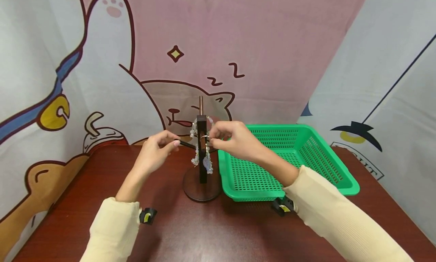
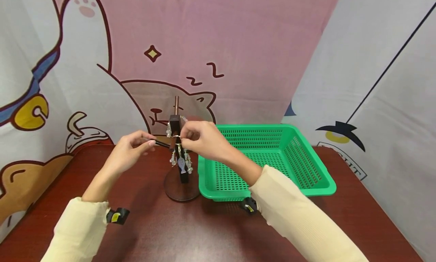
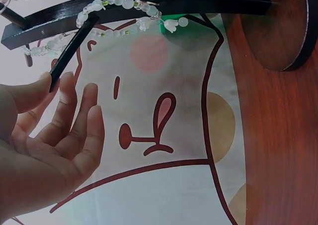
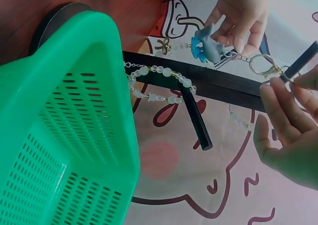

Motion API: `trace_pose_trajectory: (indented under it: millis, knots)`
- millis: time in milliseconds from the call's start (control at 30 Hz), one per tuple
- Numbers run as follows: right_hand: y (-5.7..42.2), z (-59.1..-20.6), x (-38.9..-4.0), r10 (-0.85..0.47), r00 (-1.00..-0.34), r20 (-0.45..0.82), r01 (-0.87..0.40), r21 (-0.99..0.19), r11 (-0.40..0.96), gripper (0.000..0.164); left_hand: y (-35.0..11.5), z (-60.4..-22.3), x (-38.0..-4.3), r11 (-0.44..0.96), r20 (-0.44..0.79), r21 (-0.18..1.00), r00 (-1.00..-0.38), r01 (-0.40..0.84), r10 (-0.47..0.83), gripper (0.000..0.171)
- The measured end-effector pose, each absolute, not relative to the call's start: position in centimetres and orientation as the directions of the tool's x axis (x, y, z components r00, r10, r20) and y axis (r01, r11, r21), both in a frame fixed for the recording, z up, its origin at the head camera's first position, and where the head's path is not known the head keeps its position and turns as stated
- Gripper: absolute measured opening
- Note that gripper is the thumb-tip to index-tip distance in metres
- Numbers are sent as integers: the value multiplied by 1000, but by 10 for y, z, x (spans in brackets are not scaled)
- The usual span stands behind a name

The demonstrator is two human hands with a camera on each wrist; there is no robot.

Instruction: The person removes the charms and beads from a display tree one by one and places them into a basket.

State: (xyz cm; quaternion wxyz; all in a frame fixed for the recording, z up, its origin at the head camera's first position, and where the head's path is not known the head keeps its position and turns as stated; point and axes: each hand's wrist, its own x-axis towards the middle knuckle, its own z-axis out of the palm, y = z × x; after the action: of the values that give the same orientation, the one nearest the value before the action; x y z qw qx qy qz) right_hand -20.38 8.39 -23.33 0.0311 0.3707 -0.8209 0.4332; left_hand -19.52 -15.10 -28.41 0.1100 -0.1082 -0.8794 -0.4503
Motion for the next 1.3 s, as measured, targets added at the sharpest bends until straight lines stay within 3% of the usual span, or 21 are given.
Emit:
trace_pose_trajectory:
  millis: [267,833,1300]
  knots:
    - [89,-232,-196,-619,-710,335,-591,-761,266,6,-149,-284,-196,558,299,773,-950,300,96,12]
    - [95,-227,-180,-658,-675,332,-585,-786,203,6,-148,-284,-195,556,287,779,-953,289,92,13]
    - [118,-218,-178,-649,-700,298,-568,-783,252,2,-150,-285,-195,563,304,771,-949,298,85,12]
